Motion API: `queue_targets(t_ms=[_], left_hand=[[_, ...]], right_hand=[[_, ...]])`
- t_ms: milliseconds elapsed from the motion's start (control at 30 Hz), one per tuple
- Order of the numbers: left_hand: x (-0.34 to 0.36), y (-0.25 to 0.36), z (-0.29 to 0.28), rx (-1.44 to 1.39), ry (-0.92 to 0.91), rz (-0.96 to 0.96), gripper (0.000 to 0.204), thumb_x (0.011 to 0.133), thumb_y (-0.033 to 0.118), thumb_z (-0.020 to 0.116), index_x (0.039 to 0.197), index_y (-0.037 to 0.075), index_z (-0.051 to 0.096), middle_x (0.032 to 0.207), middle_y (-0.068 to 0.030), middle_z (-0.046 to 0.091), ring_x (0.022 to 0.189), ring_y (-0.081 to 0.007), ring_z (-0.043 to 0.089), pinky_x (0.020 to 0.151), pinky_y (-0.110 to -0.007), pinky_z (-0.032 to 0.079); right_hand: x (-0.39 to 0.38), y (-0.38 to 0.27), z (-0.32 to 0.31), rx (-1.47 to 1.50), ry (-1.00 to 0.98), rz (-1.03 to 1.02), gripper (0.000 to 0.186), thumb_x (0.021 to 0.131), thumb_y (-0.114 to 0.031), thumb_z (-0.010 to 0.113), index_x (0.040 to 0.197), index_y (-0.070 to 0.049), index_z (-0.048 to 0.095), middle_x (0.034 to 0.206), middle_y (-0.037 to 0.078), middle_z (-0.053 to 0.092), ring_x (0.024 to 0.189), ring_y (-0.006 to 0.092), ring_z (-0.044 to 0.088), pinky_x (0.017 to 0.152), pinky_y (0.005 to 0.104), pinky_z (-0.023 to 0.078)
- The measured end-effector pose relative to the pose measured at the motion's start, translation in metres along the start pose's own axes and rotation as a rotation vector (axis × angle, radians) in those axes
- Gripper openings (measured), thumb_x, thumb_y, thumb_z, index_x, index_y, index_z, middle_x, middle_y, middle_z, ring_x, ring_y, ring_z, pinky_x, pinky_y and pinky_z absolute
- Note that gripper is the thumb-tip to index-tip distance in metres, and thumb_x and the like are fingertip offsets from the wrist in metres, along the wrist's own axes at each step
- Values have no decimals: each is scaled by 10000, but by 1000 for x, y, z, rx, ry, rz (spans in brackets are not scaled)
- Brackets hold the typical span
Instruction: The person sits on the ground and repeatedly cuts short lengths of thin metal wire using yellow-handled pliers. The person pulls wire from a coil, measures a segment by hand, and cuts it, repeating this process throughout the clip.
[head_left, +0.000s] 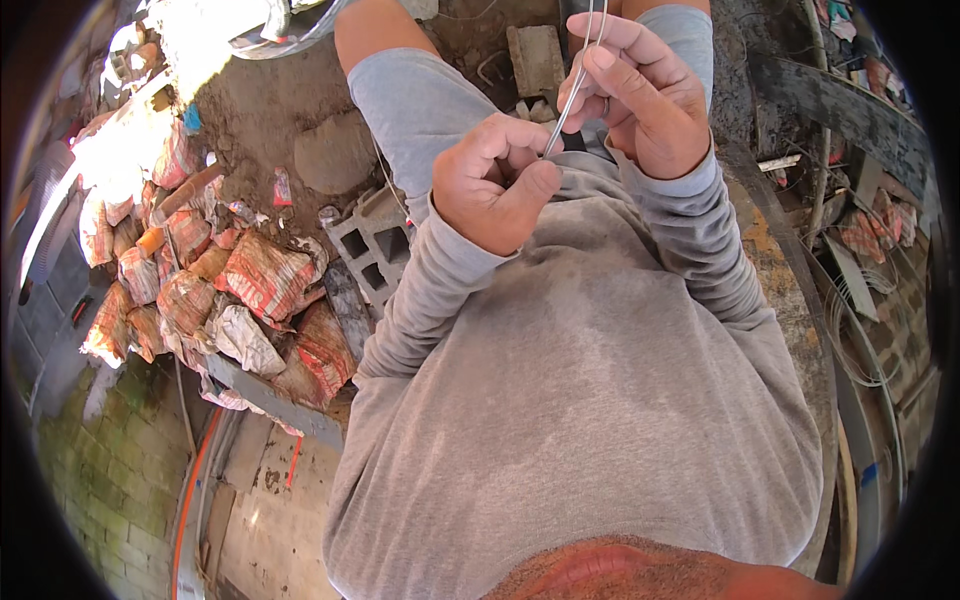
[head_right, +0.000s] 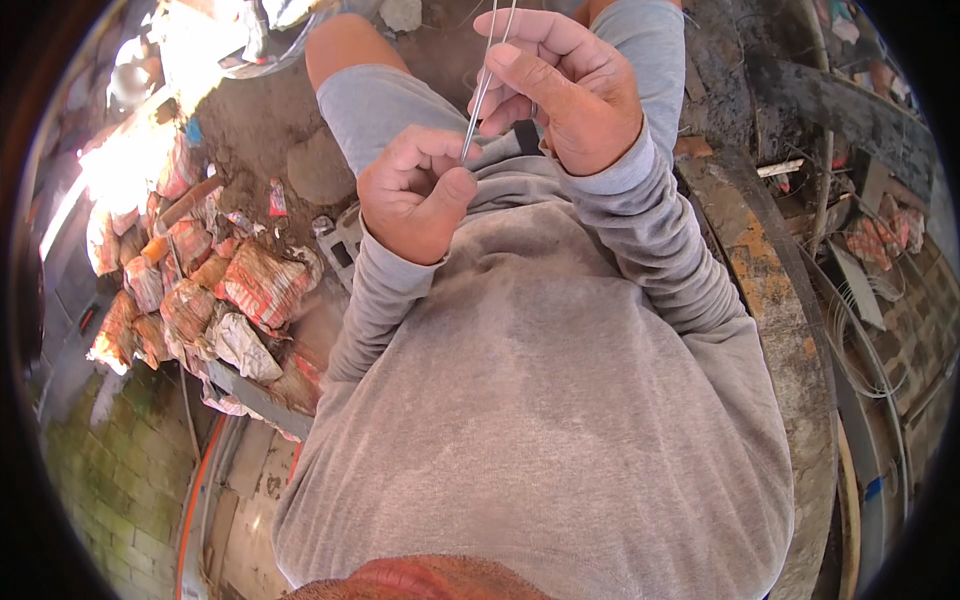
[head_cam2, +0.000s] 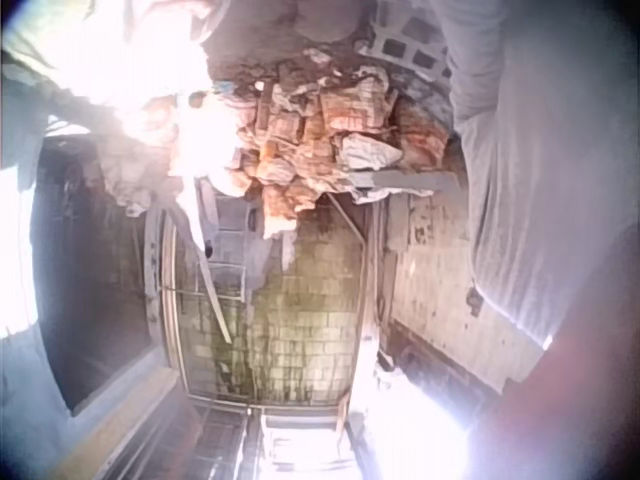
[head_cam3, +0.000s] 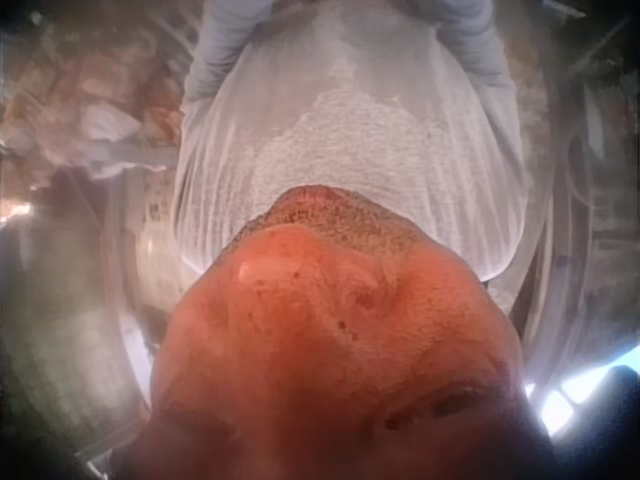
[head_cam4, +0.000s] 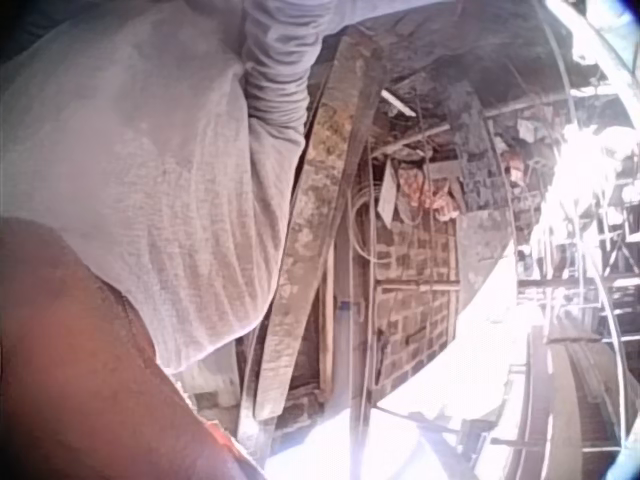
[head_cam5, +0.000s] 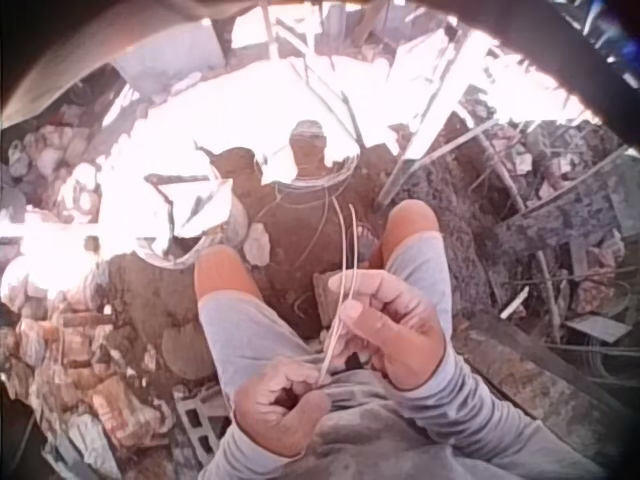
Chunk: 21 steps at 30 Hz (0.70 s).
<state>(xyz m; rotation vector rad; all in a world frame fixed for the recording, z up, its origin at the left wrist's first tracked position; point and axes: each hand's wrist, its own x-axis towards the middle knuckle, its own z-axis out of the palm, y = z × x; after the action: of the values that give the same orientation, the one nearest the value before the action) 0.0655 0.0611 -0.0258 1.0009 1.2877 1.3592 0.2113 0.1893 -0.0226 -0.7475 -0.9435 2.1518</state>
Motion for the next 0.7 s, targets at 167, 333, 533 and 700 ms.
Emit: queue_targets(t_ms=[167,333,533,700], left_hand=[[7,14,-6,-384,-35,-245,213,1004,159,494,981,-21,606,621,-12,546,462,-58,453,423,-206,352],[12,3,-11,-501,-102,-293,185,992,158,518,935,-2,590,585,-19,528,407,-66,447,370,-214,338],[15,-11,-1,-485,-65,-272,225,969,216,602,865,22,554,581,-3,521,405,-57,456,358,-210,339],[16,-12,3,-357,94,-167,137,937,119,613,860,29,545,614,10,535,441,-50,469,386,-207,357]], right_hand=[[4,0,4,144,38,20,260,962,-60,546,1203,36,539,813,130,670,655,188,694,549,278,585],[8,0,8,197,37,22,258,972,-61,518,1206,45,516,807,122,658,644,190,687,545,292,590],[6,4,3,111,21,9,237,969,-54,503,1189,33,514,773,112,653,629,188,678,528,278,573],[6,6,-4,68,28,-35,215,970,-67,516,1163,25,522,769,112,658,592,180,663,515,279,565]])
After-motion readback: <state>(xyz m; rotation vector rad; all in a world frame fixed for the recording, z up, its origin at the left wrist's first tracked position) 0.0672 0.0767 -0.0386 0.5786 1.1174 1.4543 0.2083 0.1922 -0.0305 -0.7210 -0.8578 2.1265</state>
